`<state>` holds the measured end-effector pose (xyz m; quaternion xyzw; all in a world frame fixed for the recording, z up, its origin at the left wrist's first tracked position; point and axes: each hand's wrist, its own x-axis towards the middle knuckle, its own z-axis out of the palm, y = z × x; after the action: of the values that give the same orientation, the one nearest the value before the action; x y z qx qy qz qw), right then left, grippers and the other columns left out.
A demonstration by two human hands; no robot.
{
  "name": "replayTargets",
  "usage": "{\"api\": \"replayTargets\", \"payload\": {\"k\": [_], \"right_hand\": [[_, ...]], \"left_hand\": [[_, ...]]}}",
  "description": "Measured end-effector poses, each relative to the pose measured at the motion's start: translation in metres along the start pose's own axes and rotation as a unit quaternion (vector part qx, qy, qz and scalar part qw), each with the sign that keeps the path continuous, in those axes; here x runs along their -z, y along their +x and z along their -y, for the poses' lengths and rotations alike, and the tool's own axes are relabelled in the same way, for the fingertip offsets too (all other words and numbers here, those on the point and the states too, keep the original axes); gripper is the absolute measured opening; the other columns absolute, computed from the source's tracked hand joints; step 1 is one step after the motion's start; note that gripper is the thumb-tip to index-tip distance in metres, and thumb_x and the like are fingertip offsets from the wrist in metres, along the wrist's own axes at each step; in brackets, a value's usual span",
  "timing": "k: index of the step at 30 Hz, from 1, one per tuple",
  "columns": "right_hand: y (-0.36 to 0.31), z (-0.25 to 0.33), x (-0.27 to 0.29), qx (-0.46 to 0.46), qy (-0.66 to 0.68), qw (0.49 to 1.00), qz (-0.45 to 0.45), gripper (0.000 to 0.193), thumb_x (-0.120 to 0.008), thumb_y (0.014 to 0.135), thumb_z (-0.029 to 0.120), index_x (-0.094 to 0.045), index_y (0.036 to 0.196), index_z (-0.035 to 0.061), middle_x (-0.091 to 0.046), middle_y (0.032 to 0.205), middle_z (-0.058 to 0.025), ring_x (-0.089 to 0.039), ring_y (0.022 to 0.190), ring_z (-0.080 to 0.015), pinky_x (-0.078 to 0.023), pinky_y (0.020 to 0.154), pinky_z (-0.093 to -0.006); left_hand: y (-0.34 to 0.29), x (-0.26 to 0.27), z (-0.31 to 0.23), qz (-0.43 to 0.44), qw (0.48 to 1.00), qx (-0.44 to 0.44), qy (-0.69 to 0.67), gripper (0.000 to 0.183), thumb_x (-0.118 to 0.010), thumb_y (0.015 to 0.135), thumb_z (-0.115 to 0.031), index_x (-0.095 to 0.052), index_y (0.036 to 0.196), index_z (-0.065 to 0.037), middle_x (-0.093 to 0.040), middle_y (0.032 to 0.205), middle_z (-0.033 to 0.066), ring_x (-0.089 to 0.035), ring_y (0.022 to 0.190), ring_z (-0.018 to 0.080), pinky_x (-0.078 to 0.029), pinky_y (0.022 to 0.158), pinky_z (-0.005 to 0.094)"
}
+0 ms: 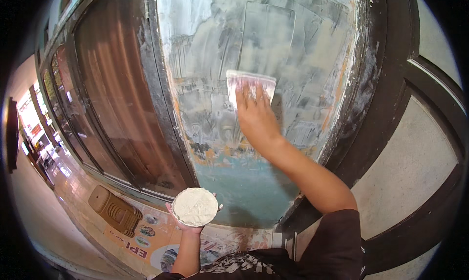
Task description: Applying and smoothing putty on a wall using a spatula.
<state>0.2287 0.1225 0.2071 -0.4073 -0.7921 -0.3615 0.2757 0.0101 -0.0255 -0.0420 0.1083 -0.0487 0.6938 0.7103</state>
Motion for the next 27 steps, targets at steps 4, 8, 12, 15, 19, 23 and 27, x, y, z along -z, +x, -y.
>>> {"api": "replayTargets", "payload": {"k": [4, 8, 12, 15, 19, 23, 27], "right_hand": [[0.091, -0.055, 0.077, -0.016, -0.015, 0.981, -0.195, 0.052, -0.047, 0.091, 0.0, -0.044, 0.142, -0.0075, -0.046, 0.147, -0.0272, -0.042, 0.135, -0.0515, -0.04, 0.111, -0.0521], [0.142, -0.113, 0.062, -0.027, -0.118, 0.974, -0.192, 0.049, -0.049, 0.091, 0.002, -0.047, 0.139, -0.0058, -0.049, 0.146, -0.0248, -0.045, 0.133, -0.0513, -0.04, 0.11, -0.0531], [0.084, -0.07, -0.027, -0.015, -0.212, 0.967, -0.141, 0.046, -0.052, 0.091, 0.008, -0.055, 0.135, -0.0036, -0.053, 0.143, -0.0224, -0.045, 0.134, -0.0505, -0.043, 0.105, -0.0546], [-0.02, -0.013, -0.084, 0.062, -0.18, 0.981, -0.049, 0.049, -0.054, 0.089, 0.009, -0.055, 0.135, -0.0065, -0.053, 0.141, -0.0243, -0.042, 0.136, -0.0507, -0.043, 0.105, -0.0536], [-0.058, 0.001, -0.072, 0.049, -0.03, 0.998, 0.009, 0.053, -0.055, 0.088, 0.008, -0.05, 0.139, -0.0074, -0.051, 0.142, -0.0248, -0.04, 0.136, -0.0513, -0.042, 0.107, -0.0554], [0.019, -0.029, 0.011, 0.011, -0.048, 0.996, -0.076, 0.051, -0.052, 0.088, 0.001, -0.049, 0.138, -0.0074, -0.048, 0.145, -0.0274, -0.041, 0.134, -0.0545, -0.043, 0.109, -0.0506], [0.105, -0.131, 0.079, -0.063, -0.113, 0.973, -0.189, 0.051, -0.05, 0.09, 0.001, -0.046, 0.141, -0.0045, -0.051, 0.143, -0.0254, -0.046, 0.129, -0.0539, -0.046, 0.107, -0.0477]], "left_hand": [[-0.013, 0.001, -0.001, -0.025, 0.999, -0.012, 0.038, 0.105, -0.035, 0.075, -0.092, -0.048, 0.146, -0.017, -0.041, 0.152, 0.0225, -0.036, 0.135, 0.0582, -0.025, 0.102, 0.0834], [-0.013, -0.004, 0.003, -0.064, 0.997, -0.017, -0.03, 0.104, -0.034, 0.075, -0.092, -0.05, 0.145, -0.017, -0.043, 0.151, 0.0213, -0.038, 0.134, 0.0571, -0.027, 0.101, 0.0836], [-0.017, 0.008, 0.003, -0.044, 0.998, -0.036, -0.003, 0.102, -0.036, 0.076, -0.091, -0.048, 0.146, -0.018, -0.043, 0.151, 0.0201, -0.039, 0.135, 0.0555, -0.026, 0.1, 0.0847], [-0.019, 0.009, 0.007, -0.051, 0.998, -0.027, -0.003, 0.102, -0.034, 0.075, -0.092, -0.049, 0.146, -0.02, -0.041, 0.152, 0.0203, -0.037, 0.135, 0.0572, -0.024, 0.101, 0.0851], [-0.008, 0.005, 0.011, -0.029, 0.999, -0.017, 0.028, 0.101, -0.036, 0.074, -0.093, -0.049, 0.145, -0.022, -0.04, 0.153, 0.0197, -0.035, 0.135, 0.0578, -0.022, 0.101, 0.0861], [-0.006, 0.009, 0.01, -0.035, 0.999, -0.027, 0.017, 0.099, -0.038, 0.075, -0.092, -0.051, 0.144, -0.023, -0.042, 0.152, 0.0194, -0.036, 0.135, 0.0583, -0.022, 0.1, 0.0866], [0.001, 0.008, 0.027, -0.032, 0.999, -0.015, 0.034, 0.096, -0.037, 0.076, -0.092, -0.052, 0.143, -0.024, -0.044, 0.151, 0.0187, -0.038, 0.134, 0.0583, -0.023, 0.1, 0.0856]]}}
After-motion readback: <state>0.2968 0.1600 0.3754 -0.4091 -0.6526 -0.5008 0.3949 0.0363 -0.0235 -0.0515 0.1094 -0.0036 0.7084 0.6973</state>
